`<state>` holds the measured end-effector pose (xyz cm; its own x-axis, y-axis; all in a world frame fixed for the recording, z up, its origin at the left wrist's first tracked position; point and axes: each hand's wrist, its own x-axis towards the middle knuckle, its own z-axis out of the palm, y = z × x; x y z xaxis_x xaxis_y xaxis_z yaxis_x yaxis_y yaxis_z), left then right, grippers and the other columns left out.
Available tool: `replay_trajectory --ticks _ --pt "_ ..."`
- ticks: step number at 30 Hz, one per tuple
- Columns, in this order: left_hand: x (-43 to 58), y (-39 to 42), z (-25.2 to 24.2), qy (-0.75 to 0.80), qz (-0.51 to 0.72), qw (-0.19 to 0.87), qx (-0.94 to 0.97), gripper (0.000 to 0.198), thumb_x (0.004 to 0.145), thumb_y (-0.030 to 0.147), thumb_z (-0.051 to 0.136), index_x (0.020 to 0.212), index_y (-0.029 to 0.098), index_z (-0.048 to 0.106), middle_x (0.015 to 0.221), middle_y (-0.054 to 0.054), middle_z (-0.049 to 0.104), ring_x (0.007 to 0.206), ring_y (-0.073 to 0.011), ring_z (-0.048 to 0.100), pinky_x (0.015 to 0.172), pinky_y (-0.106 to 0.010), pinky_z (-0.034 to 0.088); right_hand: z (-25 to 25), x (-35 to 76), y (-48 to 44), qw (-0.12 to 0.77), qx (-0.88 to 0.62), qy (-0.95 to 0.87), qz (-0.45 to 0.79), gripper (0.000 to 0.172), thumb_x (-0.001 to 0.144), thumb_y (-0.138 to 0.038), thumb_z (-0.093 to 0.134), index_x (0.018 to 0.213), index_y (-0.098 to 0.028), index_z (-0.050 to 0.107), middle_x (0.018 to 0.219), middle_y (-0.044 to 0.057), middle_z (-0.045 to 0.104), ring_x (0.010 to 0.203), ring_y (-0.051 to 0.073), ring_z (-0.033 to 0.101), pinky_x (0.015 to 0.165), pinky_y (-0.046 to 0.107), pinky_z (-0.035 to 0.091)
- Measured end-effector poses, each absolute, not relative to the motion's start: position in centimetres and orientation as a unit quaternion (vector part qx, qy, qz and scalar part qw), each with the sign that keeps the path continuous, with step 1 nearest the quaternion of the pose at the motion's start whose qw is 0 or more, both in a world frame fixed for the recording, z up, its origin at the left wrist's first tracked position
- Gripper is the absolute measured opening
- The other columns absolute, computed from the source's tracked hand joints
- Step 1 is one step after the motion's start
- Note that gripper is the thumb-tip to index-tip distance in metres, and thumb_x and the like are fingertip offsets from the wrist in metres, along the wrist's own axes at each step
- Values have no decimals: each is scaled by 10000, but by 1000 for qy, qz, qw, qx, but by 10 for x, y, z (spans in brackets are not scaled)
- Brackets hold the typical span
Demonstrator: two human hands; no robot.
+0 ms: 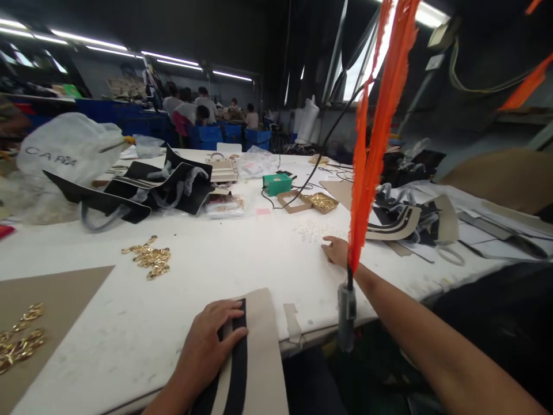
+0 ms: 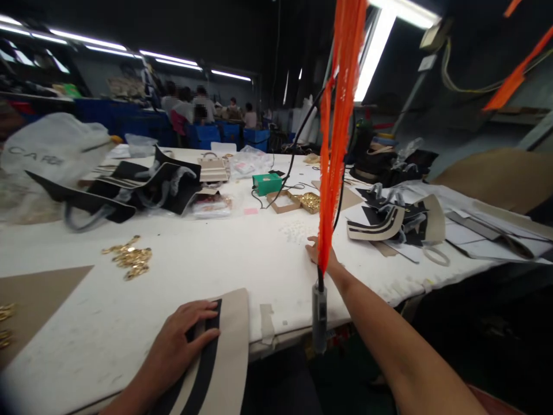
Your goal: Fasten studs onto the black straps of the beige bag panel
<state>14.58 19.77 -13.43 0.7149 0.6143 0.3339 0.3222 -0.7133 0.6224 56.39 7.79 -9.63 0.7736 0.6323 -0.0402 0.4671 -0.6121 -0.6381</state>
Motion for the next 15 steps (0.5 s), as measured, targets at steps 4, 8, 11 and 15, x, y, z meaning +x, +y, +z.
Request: replay_trajectory --ticks 4,8,11,15 --pt "145 195 -135 262 272 261 889 201 819 343 804 1017 314 785 1233 -43 774 1196 -336 681 1028 -556 558 -95 573 98 261 -907 -294 149 285 1041 -396 648 1175 -145 670 888 9 690 676 132 651 680 303 586" --pt "144 193 -135 256 274 252 892 212 821 310 819 1030 301 779 1233 -50 772 1197 -334 679 1016 -552 561 -93 571 99 240 -916 -277 164 267 1041 -383 653 1152 -141 674 856 2 685 633 117 637 626 272 577" --pt "144 192 -135 256 268 254 893 224 825 279 827 1040 303 772 1249 -37 766 1215 -325 667 1030 -553 549 -95 572 99 232 -917 -270 180 248 1045 -376 652 1116 -140 682 794 -16 677 568 100 614 575 243 558" --pt "143 190 -134 258 268 259 892 234 820 249 833 1036 302 760 1249 -25 763 1229 -318 652 1042 -553 537 -99 578 101 221 -919 -270 183 237 1048 -364 648 1115 -139 683 746 -32 670 538 97 611 562 238 556"
